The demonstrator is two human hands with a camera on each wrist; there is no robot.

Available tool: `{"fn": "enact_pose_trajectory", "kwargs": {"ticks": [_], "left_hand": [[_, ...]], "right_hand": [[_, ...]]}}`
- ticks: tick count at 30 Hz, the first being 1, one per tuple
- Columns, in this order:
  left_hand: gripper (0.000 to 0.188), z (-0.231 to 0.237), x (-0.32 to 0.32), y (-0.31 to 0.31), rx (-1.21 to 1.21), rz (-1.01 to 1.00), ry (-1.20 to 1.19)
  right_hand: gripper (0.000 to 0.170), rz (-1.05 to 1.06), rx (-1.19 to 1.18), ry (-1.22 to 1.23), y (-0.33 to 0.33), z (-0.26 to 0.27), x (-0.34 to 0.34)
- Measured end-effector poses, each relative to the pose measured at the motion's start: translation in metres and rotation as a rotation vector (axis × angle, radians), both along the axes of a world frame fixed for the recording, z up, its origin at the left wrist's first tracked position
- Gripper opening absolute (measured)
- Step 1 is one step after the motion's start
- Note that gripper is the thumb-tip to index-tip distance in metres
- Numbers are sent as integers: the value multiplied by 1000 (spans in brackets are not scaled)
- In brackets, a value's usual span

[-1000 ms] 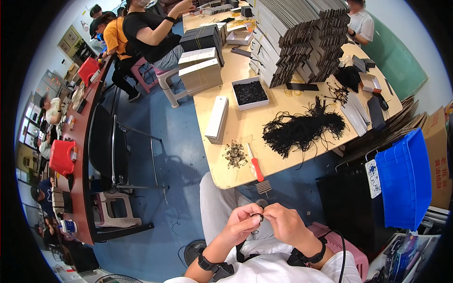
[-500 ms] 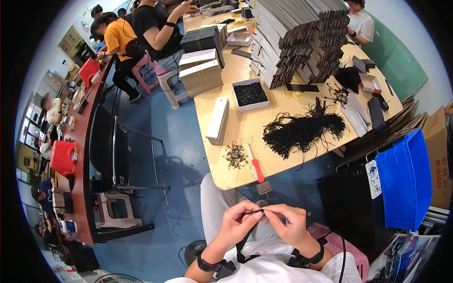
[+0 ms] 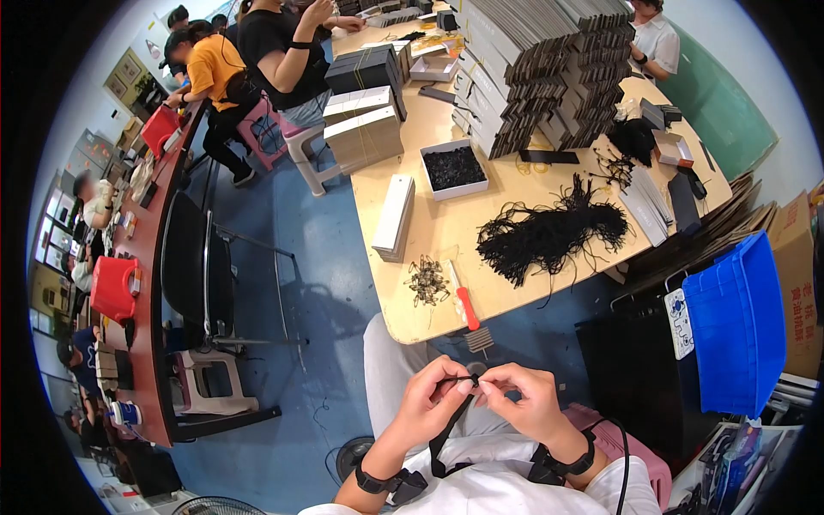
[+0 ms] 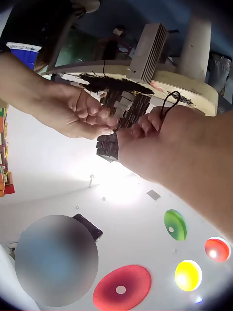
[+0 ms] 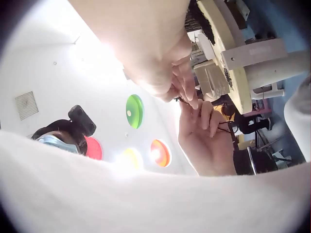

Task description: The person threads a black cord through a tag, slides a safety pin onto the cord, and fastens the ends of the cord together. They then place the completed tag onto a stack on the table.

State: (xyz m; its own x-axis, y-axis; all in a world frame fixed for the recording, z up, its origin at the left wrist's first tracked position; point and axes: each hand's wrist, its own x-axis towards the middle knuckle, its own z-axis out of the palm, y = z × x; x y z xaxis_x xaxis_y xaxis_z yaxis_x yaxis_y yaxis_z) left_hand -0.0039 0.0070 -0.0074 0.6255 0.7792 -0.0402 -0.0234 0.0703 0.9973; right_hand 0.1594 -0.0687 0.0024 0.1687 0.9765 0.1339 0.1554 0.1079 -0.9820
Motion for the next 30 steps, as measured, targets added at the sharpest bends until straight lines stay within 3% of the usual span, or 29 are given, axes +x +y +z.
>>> {"fn": "enact_pose_trajectory", "kwargs": {"ticks": [6, 18, 22, 24, 25, 27, 30], "left_hand": [[7, 7, 3, -2, 88, 27, 105], [9, 13, 6, -1, 333, 86, 200], [9, 7, 5, -2, 304, 78, 214], [9, 2, 4, -5, -110, 75, 92], [9, 0, 4, -5, -111, 76, 94], [10, -2, 4, -5, -251, 78, 65], [12, -4, 5, -6, -262, 106, 53]], "right_hand": [[10, 64, -144, 203, 1, -1, 3], [11, 148, -274, 320, 5, -2, 11], [11, 151, -292, 333, 5, -7, 9], [8, 76, -184, 98, 5, -10, 4], [8, 77, -184, 99, 6, -9, 2], [9, -12, -14, -287, 8, -6, -1], [10, -86, 110, -463, 10, -7, -5]]}}
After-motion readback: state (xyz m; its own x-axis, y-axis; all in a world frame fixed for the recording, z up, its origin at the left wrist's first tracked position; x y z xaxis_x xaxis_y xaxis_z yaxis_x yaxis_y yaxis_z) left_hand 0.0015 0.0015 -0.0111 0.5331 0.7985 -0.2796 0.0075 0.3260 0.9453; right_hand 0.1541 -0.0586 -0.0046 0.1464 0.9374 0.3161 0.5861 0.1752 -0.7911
